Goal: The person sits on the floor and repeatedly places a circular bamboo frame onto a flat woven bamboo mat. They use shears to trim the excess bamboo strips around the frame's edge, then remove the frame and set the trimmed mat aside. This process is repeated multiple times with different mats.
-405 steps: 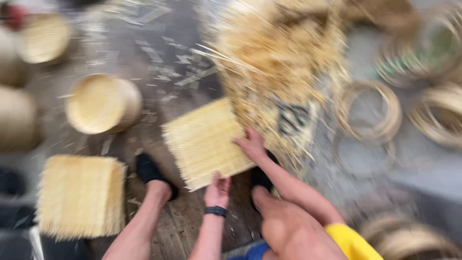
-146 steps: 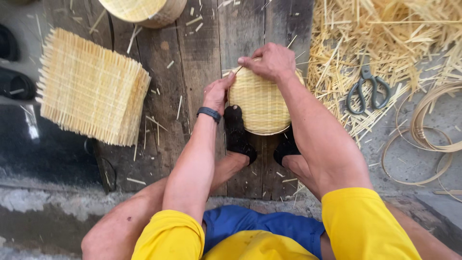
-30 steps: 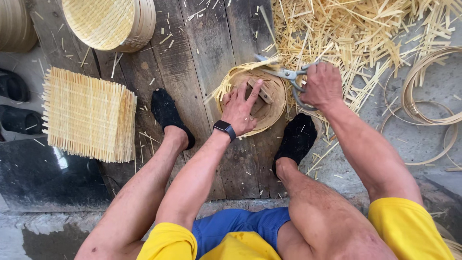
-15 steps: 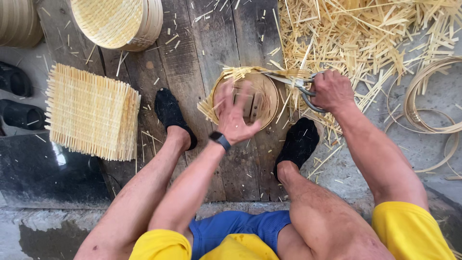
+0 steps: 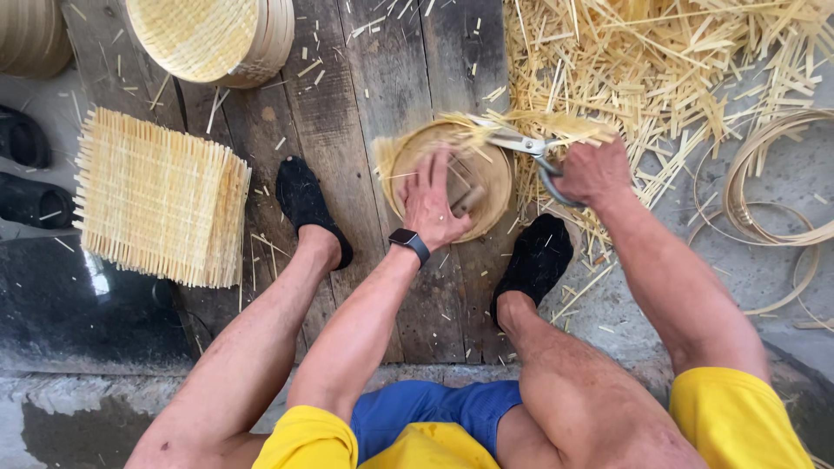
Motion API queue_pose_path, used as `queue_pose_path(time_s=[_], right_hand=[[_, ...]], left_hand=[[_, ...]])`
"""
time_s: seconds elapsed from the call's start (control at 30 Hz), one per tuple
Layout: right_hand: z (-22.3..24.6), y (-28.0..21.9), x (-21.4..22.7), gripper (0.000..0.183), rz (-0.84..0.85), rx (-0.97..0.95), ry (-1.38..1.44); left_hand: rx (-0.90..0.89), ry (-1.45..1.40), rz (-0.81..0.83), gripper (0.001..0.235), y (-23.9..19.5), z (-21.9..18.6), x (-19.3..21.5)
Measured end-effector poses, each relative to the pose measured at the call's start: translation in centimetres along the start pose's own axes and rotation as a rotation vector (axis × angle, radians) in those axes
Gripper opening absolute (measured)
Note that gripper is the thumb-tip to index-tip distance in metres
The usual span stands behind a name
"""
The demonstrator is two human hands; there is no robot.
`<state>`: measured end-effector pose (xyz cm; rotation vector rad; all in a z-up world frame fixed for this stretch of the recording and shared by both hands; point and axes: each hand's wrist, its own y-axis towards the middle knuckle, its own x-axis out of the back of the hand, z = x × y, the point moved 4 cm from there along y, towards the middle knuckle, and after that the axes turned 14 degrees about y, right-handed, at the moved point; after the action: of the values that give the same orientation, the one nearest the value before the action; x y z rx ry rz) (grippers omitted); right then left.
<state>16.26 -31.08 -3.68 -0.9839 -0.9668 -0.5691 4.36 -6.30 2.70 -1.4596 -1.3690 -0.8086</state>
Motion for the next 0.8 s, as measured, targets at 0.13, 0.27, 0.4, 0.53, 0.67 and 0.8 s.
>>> queue_pose_path(time_s=[0.13,0.27,0.4,0.53,0.67,0.8], right_hand=[[0.6,-0.1,-1.2,0.035,-0.285,0.137,-0.136],[-1.5,-0.6,-1.7,0.026,-0.046,0.066,0.024],[0.0,-0.5,-0.6,0.034,-0.277,0.16,-0.053],[0.4,0.0,-1.9,0.028,-0.106,0.098,-0.013],[-2.9,-1.0,-2.0,0.042,0.162,-0.068,0.109],[-1.9,-1.0,-0.6,0.068,-0.06,0.035,0.054]], left_hand=[[-0.091,-0.021,0.116,0.122,0.5,0.0,0.3],[-0.217,0.017,0.184,0.123,0.8,0.3,1.0],[-0.368,0.087,0.292,0.125,1.8,-0.1,1.3],[-0.346,0.127,0.305,0.123,2.0,-0.2,1.7],[0.038,0.143,-0.054,0.132,0.4,-0.4,1.6],[0.19,0.148,0.004,0.121,-0.5,-1.0,-1.2]])
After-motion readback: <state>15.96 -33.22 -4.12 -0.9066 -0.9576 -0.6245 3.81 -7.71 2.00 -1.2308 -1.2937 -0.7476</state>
